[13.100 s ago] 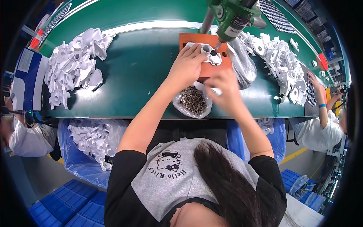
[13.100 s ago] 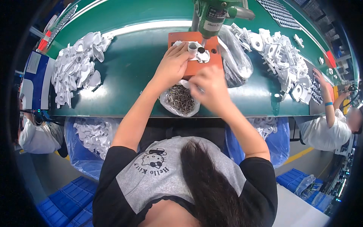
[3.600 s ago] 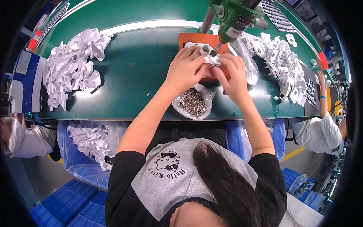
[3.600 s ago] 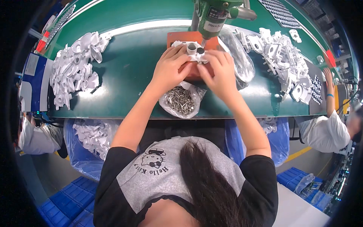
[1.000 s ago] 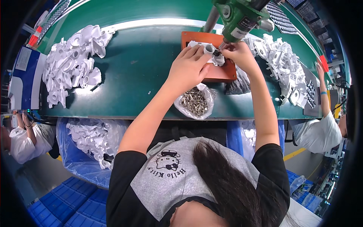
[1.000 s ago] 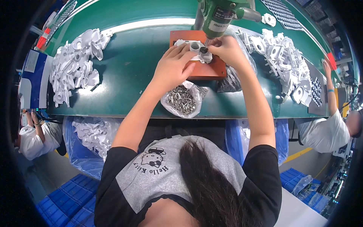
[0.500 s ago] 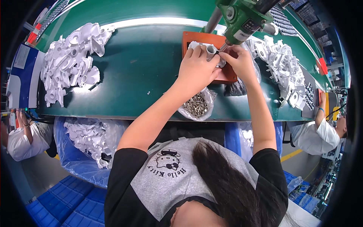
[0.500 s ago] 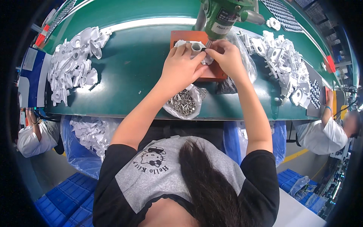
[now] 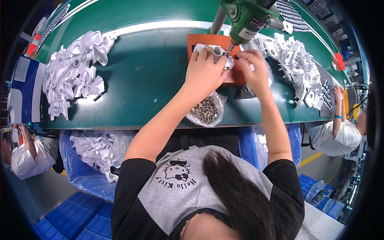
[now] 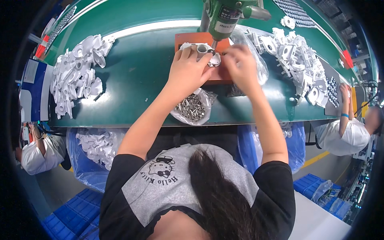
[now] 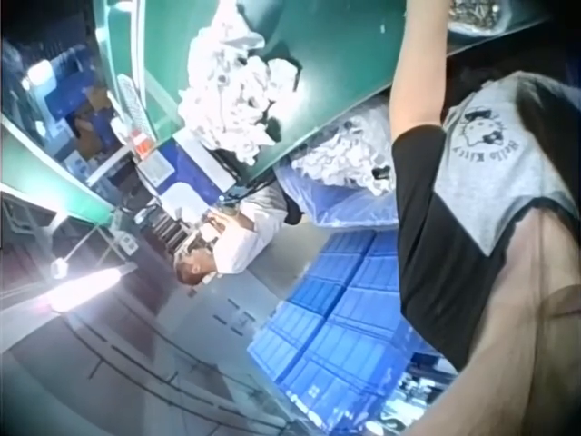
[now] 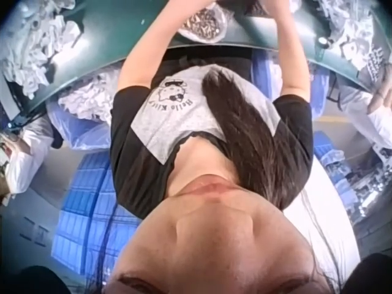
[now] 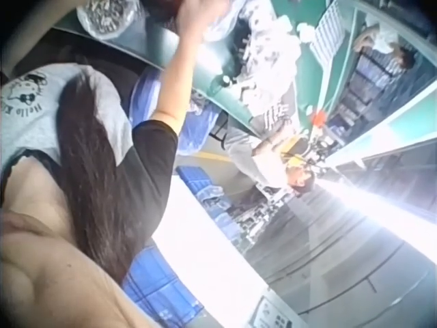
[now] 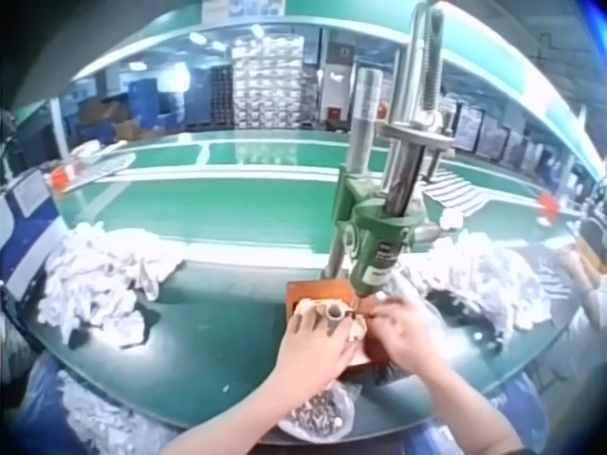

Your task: Assembling small plastic components using a manual hand-press machine at a factory workbench.

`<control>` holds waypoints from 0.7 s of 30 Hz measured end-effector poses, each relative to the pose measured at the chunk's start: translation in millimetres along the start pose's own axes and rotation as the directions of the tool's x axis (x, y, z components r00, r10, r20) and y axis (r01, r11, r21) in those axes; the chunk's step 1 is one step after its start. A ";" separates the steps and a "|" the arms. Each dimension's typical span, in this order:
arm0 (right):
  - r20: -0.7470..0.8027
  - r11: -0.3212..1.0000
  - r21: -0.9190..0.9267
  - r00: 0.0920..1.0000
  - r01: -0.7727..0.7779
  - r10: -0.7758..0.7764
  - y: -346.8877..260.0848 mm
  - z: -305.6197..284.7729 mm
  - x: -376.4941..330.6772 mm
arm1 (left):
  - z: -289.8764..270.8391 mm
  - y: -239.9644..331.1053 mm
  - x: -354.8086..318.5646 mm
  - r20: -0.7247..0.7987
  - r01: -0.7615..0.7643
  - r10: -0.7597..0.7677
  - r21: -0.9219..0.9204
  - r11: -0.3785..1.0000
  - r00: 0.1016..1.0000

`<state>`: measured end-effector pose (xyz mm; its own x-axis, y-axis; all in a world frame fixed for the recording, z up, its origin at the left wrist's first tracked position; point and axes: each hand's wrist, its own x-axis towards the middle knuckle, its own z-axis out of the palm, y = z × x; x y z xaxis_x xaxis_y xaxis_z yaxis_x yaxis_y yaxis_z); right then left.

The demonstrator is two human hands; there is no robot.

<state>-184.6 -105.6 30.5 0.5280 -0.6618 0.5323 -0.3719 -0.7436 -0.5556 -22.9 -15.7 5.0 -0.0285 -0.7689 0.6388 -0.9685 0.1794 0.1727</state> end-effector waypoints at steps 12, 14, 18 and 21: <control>-0.420 0.825 0.561 0.881 0.062 0.219 40.4 -117.6 285.3 | -9.5 -1.7 -0.4 0.082 0.025 -0.014 -0.128 0.992 0.997; -0.464 0.453 0.853 0.773 0.259 0.433 25.2 -87.3 272.7 | -9.7 -7.4 -4.9 0.094 0.034 -0.021 -0.133 0.991 0.995; -0.473 0.535 0.803 0.825 0.261 0.308 3.8 -113.3 252.2 | -12.4 -10.5 -6.4 0.120 0.053 -0.036 -0.134 0.990 0.992; -0.452 0.626 0.737 0.874 0.254 0.178 -18.5 -143.7 244.8 | -12.8 -7.9 -3.5 0.139 0.065 -0.045 -0.145 0.987 0.989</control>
<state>-158.2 -267.6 262.9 0.0503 -0.7537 0.6553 0.4637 -0.5635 -0.6837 -12.0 -6.6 10.9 -0.0187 -0.8538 0.5203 -0.9221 0.2159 0.3211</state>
